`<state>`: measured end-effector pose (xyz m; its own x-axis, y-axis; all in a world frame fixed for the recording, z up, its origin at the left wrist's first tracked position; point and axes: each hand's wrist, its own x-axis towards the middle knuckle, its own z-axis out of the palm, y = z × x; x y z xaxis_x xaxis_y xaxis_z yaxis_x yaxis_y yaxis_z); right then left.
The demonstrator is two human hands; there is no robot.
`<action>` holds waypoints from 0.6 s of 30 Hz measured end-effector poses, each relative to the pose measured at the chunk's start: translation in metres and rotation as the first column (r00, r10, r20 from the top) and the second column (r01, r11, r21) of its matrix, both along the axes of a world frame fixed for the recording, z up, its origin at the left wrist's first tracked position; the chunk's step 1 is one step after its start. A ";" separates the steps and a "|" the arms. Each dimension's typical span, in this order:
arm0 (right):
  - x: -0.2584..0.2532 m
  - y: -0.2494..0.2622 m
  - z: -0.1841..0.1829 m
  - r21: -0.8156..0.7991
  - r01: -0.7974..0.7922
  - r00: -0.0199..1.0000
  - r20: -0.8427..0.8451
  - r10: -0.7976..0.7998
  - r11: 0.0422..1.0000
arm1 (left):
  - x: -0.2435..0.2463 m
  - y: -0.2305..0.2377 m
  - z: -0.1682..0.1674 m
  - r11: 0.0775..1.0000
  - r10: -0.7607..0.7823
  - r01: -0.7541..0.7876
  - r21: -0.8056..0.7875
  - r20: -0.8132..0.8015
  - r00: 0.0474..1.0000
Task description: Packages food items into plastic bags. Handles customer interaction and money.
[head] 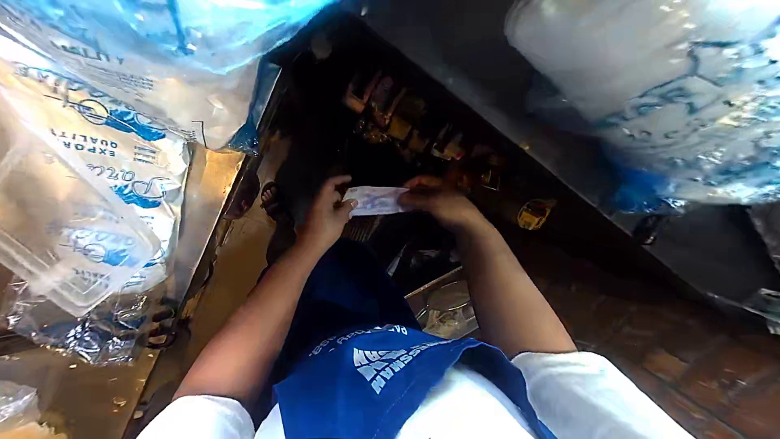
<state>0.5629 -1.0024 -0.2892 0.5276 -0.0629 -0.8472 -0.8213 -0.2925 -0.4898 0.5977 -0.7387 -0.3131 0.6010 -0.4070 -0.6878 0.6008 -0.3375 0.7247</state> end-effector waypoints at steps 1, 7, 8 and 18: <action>0.008 -0.007 -0.011 -0.021 -0.012 0.999 0.032 0.013 1.000 | 0.006 -0.005 -0.009 0.999 0.026 -0.028 -0.027 -0.067 0.997; 0.088 -0.006 -0.068 -0.234 -0.012 0.976 0.210 0.063 0.972 | 0.037 -0.054 -0.067 0.837 0.460 -0.545 -0.050 -0.476 0.750; 0.099 0.000 -0.079 -0.262 0.018 0.980 0.196 0.035 0.965 | 0.041 -0.063 -0.076 0.785 0.519 -0.619 -0.029 -0.516 0.682; 0.142 -0.028 -0.139 0.045 0.416 0.905 0.076 -0.418 0.908 | 0.058 -0.129 -0.111 0.574 0.644 -0.818 -0.037 -0.596 0.480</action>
<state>0.7050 -1.0304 -0.4281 0.5258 -0.2703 -0.8065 -0.8221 0.0818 -0.5634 0.6558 -0.8675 -0.4246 0.4019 -0.1941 -0.8949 0.7949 0.5591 0.2357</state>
